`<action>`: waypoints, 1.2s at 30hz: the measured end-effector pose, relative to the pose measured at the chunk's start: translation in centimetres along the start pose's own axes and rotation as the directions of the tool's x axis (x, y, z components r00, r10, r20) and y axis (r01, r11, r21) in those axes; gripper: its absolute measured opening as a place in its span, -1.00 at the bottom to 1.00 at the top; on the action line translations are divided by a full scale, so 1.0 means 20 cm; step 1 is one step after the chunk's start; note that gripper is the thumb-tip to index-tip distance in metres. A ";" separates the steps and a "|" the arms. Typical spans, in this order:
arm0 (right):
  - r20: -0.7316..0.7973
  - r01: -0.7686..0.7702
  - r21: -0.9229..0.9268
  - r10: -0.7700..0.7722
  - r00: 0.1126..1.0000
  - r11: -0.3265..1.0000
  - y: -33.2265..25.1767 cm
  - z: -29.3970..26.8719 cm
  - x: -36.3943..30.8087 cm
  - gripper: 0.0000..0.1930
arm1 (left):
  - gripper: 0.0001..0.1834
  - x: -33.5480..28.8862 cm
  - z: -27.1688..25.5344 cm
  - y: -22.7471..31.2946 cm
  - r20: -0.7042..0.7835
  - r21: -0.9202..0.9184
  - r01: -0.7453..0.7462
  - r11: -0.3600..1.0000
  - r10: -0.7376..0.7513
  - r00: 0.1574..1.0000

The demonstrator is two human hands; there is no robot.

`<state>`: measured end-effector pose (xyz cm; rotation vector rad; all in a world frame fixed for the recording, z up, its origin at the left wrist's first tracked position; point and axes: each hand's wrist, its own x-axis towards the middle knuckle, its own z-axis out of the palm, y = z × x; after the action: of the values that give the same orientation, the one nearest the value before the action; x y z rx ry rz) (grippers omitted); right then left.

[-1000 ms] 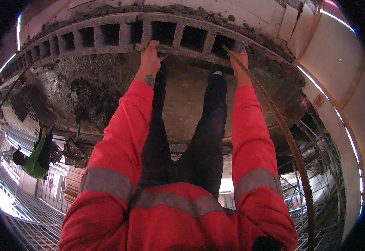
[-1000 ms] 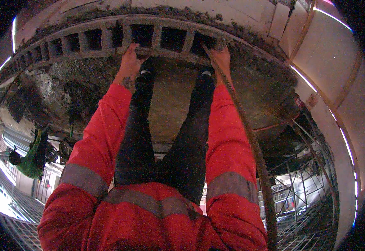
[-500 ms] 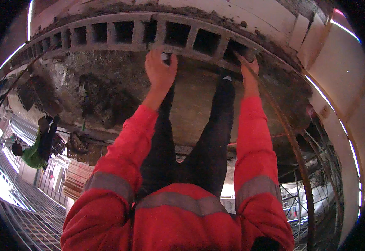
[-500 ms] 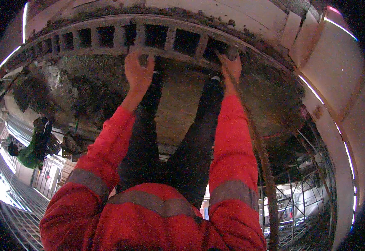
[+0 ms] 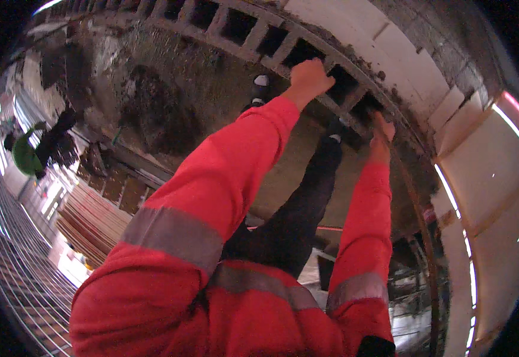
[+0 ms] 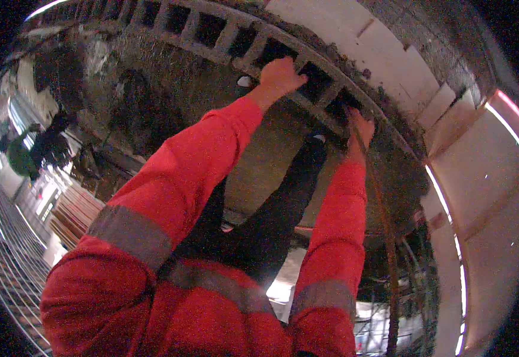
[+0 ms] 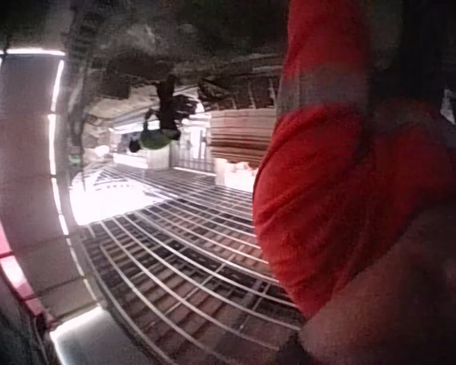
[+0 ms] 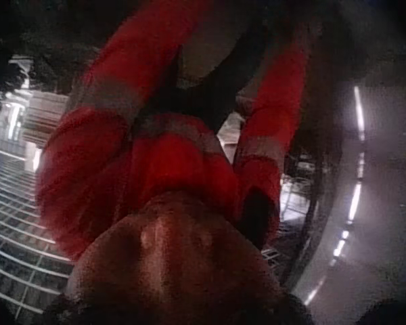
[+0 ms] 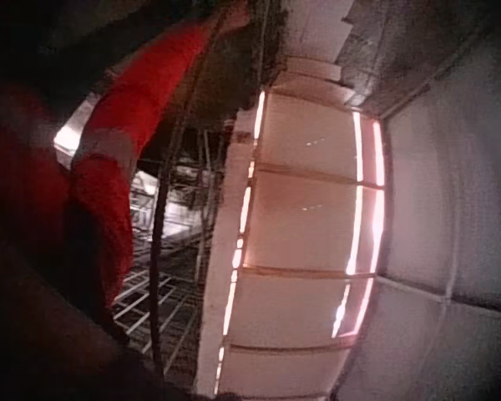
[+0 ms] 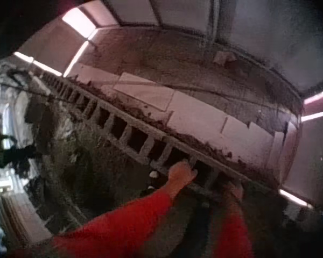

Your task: The person picks up hollow concrete blocks from the ground and places them onto a partially built wall. They align each block with the existing course and press it into position. The person repeats this process, moving along the wall to continue building.

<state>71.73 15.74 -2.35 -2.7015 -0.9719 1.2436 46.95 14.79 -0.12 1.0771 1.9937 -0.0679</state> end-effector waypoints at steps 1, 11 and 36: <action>0.077 0.096 -0.088 -0.089 0.993 0.992 0.07 -0.01 0.10 -0.46 | -0.46 0.01 0.00 0.04 -0.003 -0.043 0.002 0.999 -0.003 1.000; 0.094 -0.007 0.331 -0.026 0.995 0.944 0.14 -0.01 0.13 -0.71 | -0.74 0.08 0.05 0.04 -0.085 -0.101 -0.087 0.991 0.079 0.993; 0.247 0.583 -0.156 -0.540 0.804 0.797 0.44 0.02 0.39 -0.76 | -0.77 0.04 0.10 0.04 -0.111 0.022 -0.143 0.990 0.144 0.983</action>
<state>79.90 12.88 -10.30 -2.1547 -1.8746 1.3216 48.57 14.99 -1.81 1.2549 2.0106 0.0559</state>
